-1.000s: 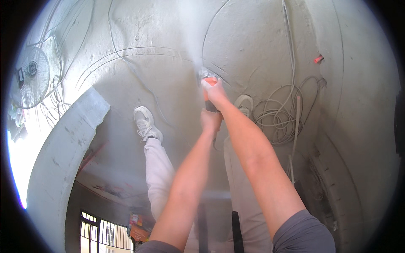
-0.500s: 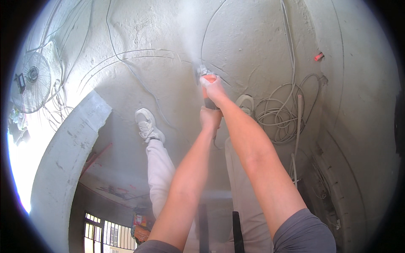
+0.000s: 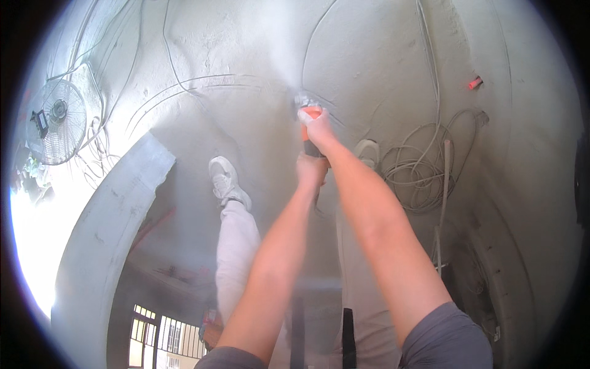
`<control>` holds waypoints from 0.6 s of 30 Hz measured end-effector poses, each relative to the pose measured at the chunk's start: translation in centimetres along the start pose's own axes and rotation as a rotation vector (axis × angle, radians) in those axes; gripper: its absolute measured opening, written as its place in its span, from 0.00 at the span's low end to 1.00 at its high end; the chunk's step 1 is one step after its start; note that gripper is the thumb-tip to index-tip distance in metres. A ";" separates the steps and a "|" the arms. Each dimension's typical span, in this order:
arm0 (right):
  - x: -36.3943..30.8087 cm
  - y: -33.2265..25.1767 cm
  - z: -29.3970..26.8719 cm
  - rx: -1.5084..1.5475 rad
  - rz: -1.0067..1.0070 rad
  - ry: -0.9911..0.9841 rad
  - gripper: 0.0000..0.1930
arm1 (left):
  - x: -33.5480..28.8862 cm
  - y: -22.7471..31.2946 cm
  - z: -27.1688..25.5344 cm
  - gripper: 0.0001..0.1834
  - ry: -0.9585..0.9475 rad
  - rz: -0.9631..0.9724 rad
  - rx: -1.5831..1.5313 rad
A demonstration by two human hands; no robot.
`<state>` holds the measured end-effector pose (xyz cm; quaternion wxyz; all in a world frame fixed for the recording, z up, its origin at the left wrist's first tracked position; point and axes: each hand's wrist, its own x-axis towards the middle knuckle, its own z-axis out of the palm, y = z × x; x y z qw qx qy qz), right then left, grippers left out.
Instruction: The person uses an angle grinder to smooth a concrete floor surface. They move the tool in sweeping arcs across the floor, generating dust as they work. The person repositions their stance several times to reach different areas while maintaining continuous grinding.
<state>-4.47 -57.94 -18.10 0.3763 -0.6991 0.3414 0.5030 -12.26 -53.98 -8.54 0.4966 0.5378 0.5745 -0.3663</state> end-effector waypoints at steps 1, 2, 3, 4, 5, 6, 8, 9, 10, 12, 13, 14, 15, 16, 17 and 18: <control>-0.1 -0.2 0.0 0.034 0.017 -0.007 0.49 | 0.2 0.0 -0.1 0.17 -0.024 0.002 -0.018; -0.2 -0.5 -0.1 0.037 -0.006 0.007 0.48 | 0.5 0.1 -0.2 0.16 -0.050 0.012 -0.042; -0.4 -0.7 -0.2 0.035 0.003 0.024 0.48 | 0.6 -0.1 -0.3 0.17 -0.059 0.024 -0.038; -0.8 -1.0 -0.2 0.033 0.041 0.030 0.48 | 0.8 -0.1 -0.3 0.17 -0.068 0.029 -0.033; -1.4 -1.1 -0.4 0.058 0.014 -0.028 0.47 | 0.8 0.0 -0.4 0.17 -0.069 0.017 0.002; -1.8 -1.4 -1.0 0.096 0.006 -0.078 0.47 | 1.0 0.2 -0.4 0.17 -0.063 0.022 -0.038; -2.7 -1.9 -1.3 0.136 -0.031 -0.088 0.43 | 0.9 0.5 -0.3 0.19 -0.045 0.005 -0.065; -2.9 -2.4 -1.1 0.085 -0.061 0.021 0.40 | 1.0 0.9 -0.2 0.19 -0.046 0.058 -0.025; -3.2 -2.6 -0.9 0.000 -0.070 0.149 0.38 | 1.1 1.1 -0.2 0.19 -0.045 0.077 0.008; -4.1 -2.2 -0.1 0.013 -0.028 0.112 0.33 | 0.2 0.3 -0.9 0.20 -0.015 0.023 0.019; -3.7 -2.5 0.0 -0.023 0.000 0.148 0.32 | 0.4 0.4 -1.0 0.20 -0.014 0.022 -0.003; -3.1 -2.7 0.0 -0.065 0.015 0.193 0.30 | 1.0 0.7 -0.9 0.20 -0.019 0.027 -0.034; -2.8 -2.7 0.1 0.043 -0.051 0.152 0.30 | 1.5 1.0 -1.1 0.21 -0.026 0.074 -0.023; -2.3 -2.8 0.0 0.145 -0.088 0.091 0.29 | 1.9 1.4 -1.4 0.21 -0.027 0.082 -0.002; -2.2 -2.7 0.1 0.249 -0.119 0.027 0.29 | 1.9 1.5 -1.8 0.22 -0.039 0.111 0.004; -2.2 -2.6 0.3 0.271 -0.114 0.049 0.28 | 1.7 1.6 -2.2 0.20 -0.062 0.064 0.027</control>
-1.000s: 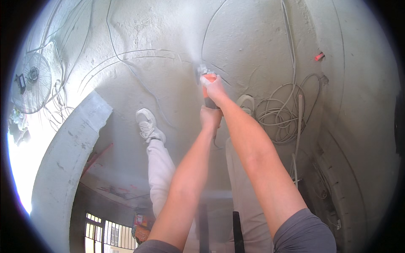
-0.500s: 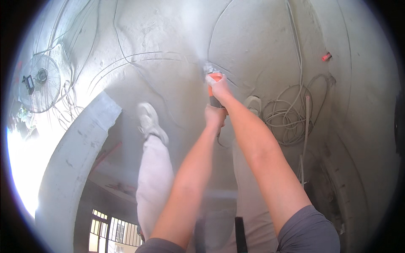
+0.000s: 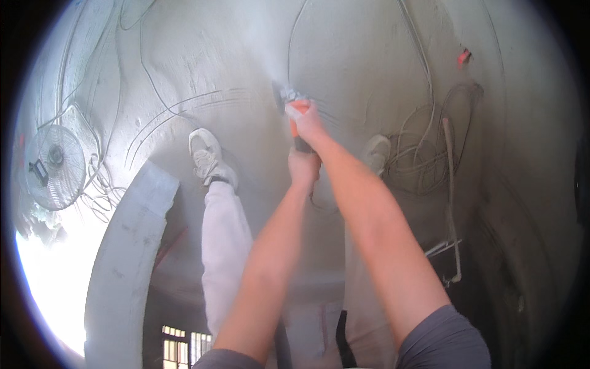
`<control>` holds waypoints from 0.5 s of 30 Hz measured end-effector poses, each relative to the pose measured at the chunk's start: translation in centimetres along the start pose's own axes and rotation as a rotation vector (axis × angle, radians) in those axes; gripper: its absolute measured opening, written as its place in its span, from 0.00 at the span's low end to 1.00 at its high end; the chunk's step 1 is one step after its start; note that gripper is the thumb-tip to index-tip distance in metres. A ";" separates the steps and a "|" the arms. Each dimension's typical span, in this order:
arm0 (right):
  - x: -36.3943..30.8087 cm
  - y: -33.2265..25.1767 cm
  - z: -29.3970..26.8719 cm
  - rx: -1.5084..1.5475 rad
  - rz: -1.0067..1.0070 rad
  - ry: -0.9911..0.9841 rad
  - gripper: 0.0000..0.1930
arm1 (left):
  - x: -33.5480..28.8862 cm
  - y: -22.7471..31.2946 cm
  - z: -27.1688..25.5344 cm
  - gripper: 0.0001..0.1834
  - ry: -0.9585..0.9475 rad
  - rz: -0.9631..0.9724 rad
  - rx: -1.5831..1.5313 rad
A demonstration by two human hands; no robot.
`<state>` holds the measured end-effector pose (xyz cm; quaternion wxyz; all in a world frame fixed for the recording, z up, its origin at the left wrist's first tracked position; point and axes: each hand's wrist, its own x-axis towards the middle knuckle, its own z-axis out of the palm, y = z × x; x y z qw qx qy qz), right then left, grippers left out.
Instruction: The person uses an angle grinder to smooth a concrete floor surface. They move the tool in sweeping arcs across the floor, generating dust as they work. The person repositions their stance several times to reach different areas while maintaining continuous grinding.
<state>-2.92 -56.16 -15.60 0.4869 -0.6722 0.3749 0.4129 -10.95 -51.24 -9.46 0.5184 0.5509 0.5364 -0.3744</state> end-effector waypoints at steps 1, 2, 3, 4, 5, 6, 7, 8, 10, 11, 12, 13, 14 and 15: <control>0.3 -0.2 0.4 0.023 -0.006 0.021 0.28 | -0.2 0.4 -0.5 0.18 -0.031 -0.013 0.000; 0.8 -0.4 0.7 0.022 -0.003 0.027 0.27 | 0.0 1.0 -0.8 0.16 -0.041 -0.029 0.018; 1.0 -0.5 0.7 -0.031 -0.036 0.060 0.29 | 0.0 1.7 -0.7 0.15 -0.028 0.006 -0.020; 1.2 -0.4 0.9 -0.097 -0.010 0.082 0.30 | -0.3 2.0 -0.6 0.14 0.002 -0.006 -0.013; 1.3 0.0 1.0 -0.173 0.056 0.105 0.31 | -0.7 2.0 -0.7 0.13 0.007 -0.046 -0.008; 1.4 0.4 1.0 -0.146 0.066 0.072 0.33 | -0.9 2.0 -0.8 0.13 0.009 -0.045 -0.010; 1.8 0.7 1.1 -0.130 0.085 0.045 0.35 | -0.8 2.1 -0.8 0.13 -0.014 -0.045 -0.025; 2.3 1.0 1.1 -0.113 0.109 0.016 0.37 | -0.7 2.0 -0.8 0.13 -0.037 -0.049 -0.041; 2.7 1.8 1.2 -0.149 0.120 0.020 0.41 | -0.4 1.5 -0.9 0.13 -0.049 -0.053 -0.055; 3.1 2.0 1.2 -0.153 0.109 0.027 0.42 | -0.1 1.3 -0.9 0.13 -0.049 -0.033 -0.068; 3.2 2.0 1.3 -0.170 0.120 0.026 0.42 | 0.2 1.2 -0.9 0.13 -0.034 -0.040 -0.054; 3.4 2.0 1.3 -0.174 0.127 0.028 0.42 | 0.4 1.1 -0.9 0.13 -0.013 -0.036 -0.040; 3.3 1.7 1.3 -0.177 0.132 0.031 0.42 | 0.5 1.1 -0.9 0.14 0.007 -0.031 -0.026; 3.2 1.4 1.3 -0.147 0.138 0.011 0.42 | 0.6 1.3 -1.0 0.13 0.000 -0.027 -0.022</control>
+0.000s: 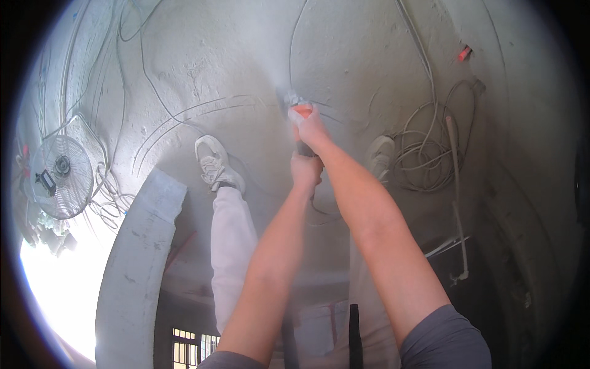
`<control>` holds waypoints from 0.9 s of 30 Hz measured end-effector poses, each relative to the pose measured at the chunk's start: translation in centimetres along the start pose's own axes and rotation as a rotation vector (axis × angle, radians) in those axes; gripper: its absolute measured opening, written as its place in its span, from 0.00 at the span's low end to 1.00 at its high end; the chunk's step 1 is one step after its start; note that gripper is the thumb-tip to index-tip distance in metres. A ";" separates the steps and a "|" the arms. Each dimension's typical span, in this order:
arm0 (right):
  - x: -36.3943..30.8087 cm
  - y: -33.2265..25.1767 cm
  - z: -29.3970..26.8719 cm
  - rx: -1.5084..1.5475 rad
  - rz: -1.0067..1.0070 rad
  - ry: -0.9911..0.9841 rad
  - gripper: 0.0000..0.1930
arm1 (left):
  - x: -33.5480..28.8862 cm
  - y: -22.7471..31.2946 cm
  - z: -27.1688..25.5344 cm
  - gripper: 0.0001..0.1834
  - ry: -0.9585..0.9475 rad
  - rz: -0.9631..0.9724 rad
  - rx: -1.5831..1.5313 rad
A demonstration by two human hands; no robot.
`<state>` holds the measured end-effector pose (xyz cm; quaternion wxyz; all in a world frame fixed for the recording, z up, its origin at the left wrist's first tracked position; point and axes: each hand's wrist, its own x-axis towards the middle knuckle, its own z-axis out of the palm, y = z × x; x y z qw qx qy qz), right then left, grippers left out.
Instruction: The person uses an angle grinder to smooth a concrete floor surface. They move the tool in sweeping arcs across the floor, generating dust as they work. The person repositions their stance several times to reach different areas while maintaining continuous grinding.
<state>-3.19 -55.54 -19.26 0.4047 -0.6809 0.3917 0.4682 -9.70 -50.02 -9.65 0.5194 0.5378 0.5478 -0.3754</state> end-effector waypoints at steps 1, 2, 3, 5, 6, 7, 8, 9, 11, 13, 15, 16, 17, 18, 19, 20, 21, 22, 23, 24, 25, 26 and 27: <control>-0.1 -0.6 0.0 0.030 0.006 -0.026 0.42 | -0.1 0.2 -0.1 0.13 -0.004 0.003 0.005; -0.6 -0.9 -0.2 0.062 0.005 -0.050 0.42 | -0.1 0.6 -0.2 0.13 -0.012 -0.003 0.016; -1.0 -1.4 -0.3 0.095 0.004 -0.073 0.42 | -0.2 1.0 -0.3 0.13 -0.028 -0.008 0.028; -1.9 -1.8 -0.9 0.168 0.001 -0.117 0.41 | -0.4 1.5 -0.7 0.13 -0.056 -0.039 0.070; -2.1 -2.2 -0.9 0.098 0.004 -0.064 0.41 | -0.5 1.7 -0.7 0.12 -0.046 -0.029 0.063; -2.2 -2.4 -0.9 0.028 0.010 -0.014 0.40 | -0.6 1.7 -0.7 0.12 -0.027 -0.015 0.061; -2.3 -2.5 -0.9 -0.050 0.009 0.027 0.40 | -0.6 1.7 -0.9 0.12 -0.022 -0.007 0.057; -2.2 -2.6 -0.9 0.001 -0.007 0.015 0.41 | -0.5 1.7 -0.9 0.13 -0.032 0.022 0.058; -1.9 -2.6 -0.7 0.087 -0.043 -0.027 0.42 | -0.3 1.6 -1.0 0.17 -0.078 0.041 0.074; -1.5 -2.5 -0.5 0.028 -0.028 0.028 0.47 | 0.0 1.7 -1.1 0.16 -0.093 0.039 0.091; -1.3 -2.5 -0.4 -0.002 -0.004 0.049 0.51 | 0.0 1.9 -1.3 0.15 -0.095 0.034 0.111; -1.1 -2.6 -0.3 -0.003 0.009 0.039 0.54 | 0.0 2.1 -1.3 0.15 -0.088 0.038 0.112; -1.0 -2.7 -0.3 -0.003 0.022 0.029 0.56 | -0.1 2.3 -1.4 0.14 -0.087 0.046 0.109; -0.8 -2.9 -0.2 0.022 0.016 0.031 0.54 | -0.1 2.5 -1.5 0.14 -0.080 0.047 0.117; -0.7 -3.1 -0.1 0.049 0.008 0.032 0.51 | -0.2 2.7 -1.7 0.13 -0.079 0.053 0.121; -0.7 -3.2 0.0 0.073 0.002 0.034 0.49 | -0.2 2.9 -1.8 0.13 -0.079 0.057 0.124; -0.6 -3.4 0.1 0.098 -0.003 0.037 0.46 | -0.2 3.0 -1.8 0.13 -0.077 0.063 0.137; -0.6 -3.4 0.1 0.122 -0.008 0.042 0.44 | -0.2 3.2 -1.9 0.13 -0.076 0.070 0.149; -0.6 -3.5 0.1 0.148 0.005 0.056 0.41 | -0.2 3.3 -1.9 0.13 -0.077 0.075 0.162; -0.7 -3.6 0.1 0.148 -0.005 0.054 0.42 | -0.1 3.4 -1.9 0.13 -0.084 0.070 0.167; -0.8 -3.8 0.1 0.151 0.000 0.059 0.42 | 0.0 3.5 -2.0 0.12 -0.089 0.066 0.172; -0.9 -4.0 0.1 0.151 0.013 0.059 0.42 | 0.1 3.6 -2.1 0.12 -0.086 0.055 0.189; -1.0 -4.3 0.0 0.151 0.010 0.060 0.43 | 0.2 3.8 -2.1 0.12 -0.082 0.066 0.178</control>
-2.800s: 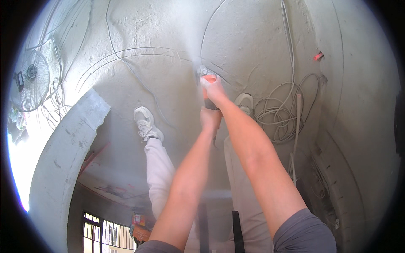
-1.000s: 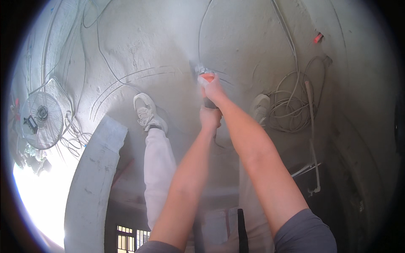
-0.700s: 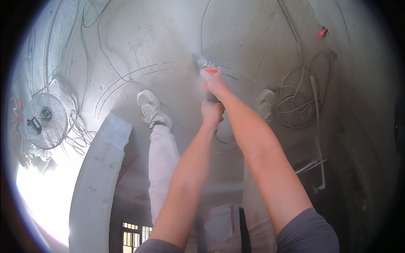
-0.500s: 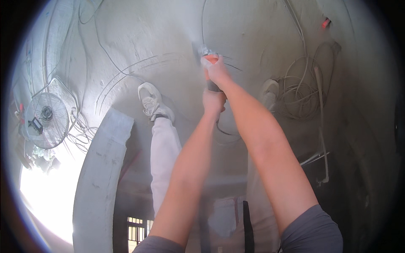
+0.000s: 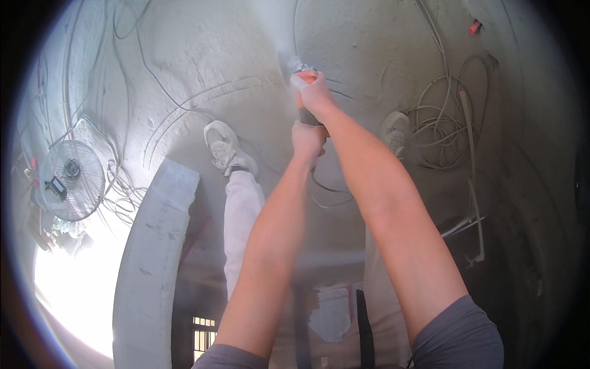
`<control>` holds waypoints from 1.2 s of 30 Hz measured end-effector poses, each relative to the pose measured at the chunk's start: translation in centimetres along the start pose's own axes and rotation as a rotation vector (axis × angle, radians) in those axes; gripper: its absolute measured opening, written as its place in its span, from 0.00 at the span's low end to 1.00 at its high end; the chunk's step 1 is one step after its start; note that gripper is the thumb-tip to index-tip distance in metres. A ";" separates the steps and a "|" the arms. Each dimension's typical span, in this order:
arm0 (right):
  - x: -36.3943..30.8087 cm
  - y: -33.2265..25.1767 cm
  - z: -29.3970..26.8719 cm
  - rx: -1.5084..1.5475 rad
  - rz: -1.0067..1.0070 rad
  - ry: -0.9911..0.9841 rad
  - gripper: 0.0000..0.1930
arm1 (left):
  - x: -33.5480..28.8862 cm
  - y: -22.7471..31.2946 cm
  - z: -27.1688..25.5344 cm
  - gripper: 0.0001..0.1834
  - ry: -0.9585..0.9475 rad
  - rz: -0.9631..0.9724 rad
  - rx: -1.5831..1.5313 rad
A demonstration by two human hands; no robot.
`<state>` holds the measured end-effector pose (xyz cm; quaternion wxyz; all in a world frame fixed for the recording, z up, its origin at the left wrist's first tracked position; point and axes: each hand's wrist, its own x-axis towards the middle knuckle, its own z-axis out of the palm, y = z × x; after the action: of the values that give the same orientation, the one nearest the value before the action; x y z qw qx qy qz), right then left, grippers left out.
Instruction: The person uses an angle grinder to smooth a concrete floor surface. They move the tool in sweeping arcs across the floor, generating dust as they work. The person repositions their stance several times to reach different areas while maintaining continuous grinding.
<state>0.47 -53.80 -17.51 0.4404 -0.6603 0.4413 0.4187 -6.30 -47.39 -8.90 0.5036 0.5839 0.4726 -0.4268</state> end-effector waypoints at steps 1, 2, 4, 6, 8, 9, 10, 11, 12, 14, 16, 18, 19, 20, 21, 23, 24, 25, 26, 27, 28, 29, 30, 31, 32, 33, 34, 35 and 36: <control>-0.1 -0.3 0.0 -0.004 0.002 0.000 0.44 | 0.1 0.2 -0.1 0.12 0.012 0.006 0.000; -0.2 -0.6 -0.1 -0.010 0.003 0.004 0.44 | 0.1 0.4 -0.2 0.12 0.019 -0.008 0.012; -0.3 -1.2 -0.2 -0.034 0.027 -0.008 0.46 | 0.2 0.8 -0.5 0.11 -0.001 -0.026 0.069; -0.2 -1.4 -0.1 -0.053 0.027 -0.001 0.45 | 0.2 1.2 -0.8 0.10 -0.035 -0.036 0.060; 0.1 -1.2 0.1 -0.074 -0.011 0.026 0.43 | 0.2 1.3 -1.1 0.09 -0.074 -0.018 -0.030; 0.5 -1.2 0.3 -0.076 0.002 0.002 0.48 | 0.2 1.4 -1.2 0.09 -0.083 -0.011 -0.029; 0.8 -1.0 0.6 -0.085 0.016 -0.019 0.53 | 0.3 1.4 -1.2 0.09 -0.089 -0.019 -0.023; 1.2 -0.9 0.6 -0.067 0.029 -0.040 0.55 | 0.4 1.5 -1.2 0.09 -0.090 -0.037 -0.012; 1.6 -0.7 0.7 -0.089 0.018 -0.039 0.57 | 0.5 1.5 -1.2 0.09 -0.092 -0.033 -0.001; 2.0 -0.4 0.8 -0.080 -0.001 -0.044 0.57 | 0.7 1.5 -1.1 0.09 -0.074 -0.058 0.048; 2.1 -0.3 0.8 -0.046 -0.018 -0.051 0.57 | 0.8 1.7 -1.1 0.10 -0.066 -0.056 0.067; 2.0 -0.6 0.7 -0.054 -0.011 -0.046 0.57 | 0.8 1.9 -1.1 0.10 -0.056 -0.052 0.081; 1.8 -0.8 0.7 -0.079 0.004 -0.039 0.56 | 0.8 2.0 -1.2 0.11 -0.051 -0.044 0.079; 1.6 -1.1 0.6 -0.088 0.009 -0.033 0.56 | 0.8 2.1 -1.3 0.11 -0.045 -0.043 0.088; 1.4 -1.5 0.5 -0.106 0.020 -0.026 0.56 | 0.8 2.2 -1.3 0.12 -0.044 -0.044 0.083; 1.0 -2.1 0.4 -0.104 0.025 -0.017 0.56 | 0.9 2.5 -1.5 0.13 -0.037 -0.050 0.098; 0.7 -2.4 0.3 -0.102 0.024 -0.021 0.56 | 0.9 2.6 -1.5 0.13 -0.046 -0.052 0.089; 0.5 -2.7 0.2 -0.095 0.020 -0.025 0.56 | 0.9 2.7 -1.5 0.14 -0.051 -0.038 0.079; 0.3 -2.8 0.1 -0.088 0.020 -0.030 0.56 | 0.9 2.7 -1.6 0.15 -0.058 -0.048 0.080; 0.2 -3.0 0.0 -0.099 0.041 -0.029 0.56 | 1.0 2.8 -1.6 0.13 -0.049 -0.041 0.064; 0.1 -3.1 0.0 -0.108 0.061 -0.028 0.56 | 1.0 3.0 -1.6 0.12 -0.040 -0.054 0.059; 0.1 -3.2 0.0 -0.109 0.068 -0.028 0.57 | 0.9 3.1 -1.7 0.12 -0.029 -0.069 0.054; 0.2 -3.2 0.0 -0.115 0.073 -0.027 0.57 | 0.9 3.3 -1.7 0.12 -0.031 -0.056 0.079; 0.3 -3.3 0.1 -0.111 0.063 -0.024 0.57 | 0.8 3.5 -1.8 0.13 -0.033 -0.040 0.103; 0.5 -3.3 0.2 -0.102 0.050 -0.025 0.57 | 0.7 3.7 -1.8 0.15 -0.034 -0.026 0.128; 0.7 -3.3 0.3 -0.100 0.055 -0.027 0.57 | 0.6 4.0 -1.9 0.15 -0.044 -0.037 0.129; 0.9 -3.3 0.3 -0.093 0.058 -0.032 0.58 | 0.6 4.2 -2.0 0.15 -0.055 -0.049 0.130; 1.0 -3.3 0.4 -0.081 0.061 -0.032 0.58 | 0.5 4.4 -2.0 0.15 -0.066 -0.061 0.131; 1.0 -3.4 0.5 -0.074 0.042 -0.032 0.58 | 0.5 4.6 -2.1 0.14 -0.064 -0.061 0.132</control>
<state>3.85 -52.81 -17.90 0.4137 -0.6600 0.4321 0.4545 -1.64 -45.47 -8.31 0.4658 0.5870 0.4447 -0.4907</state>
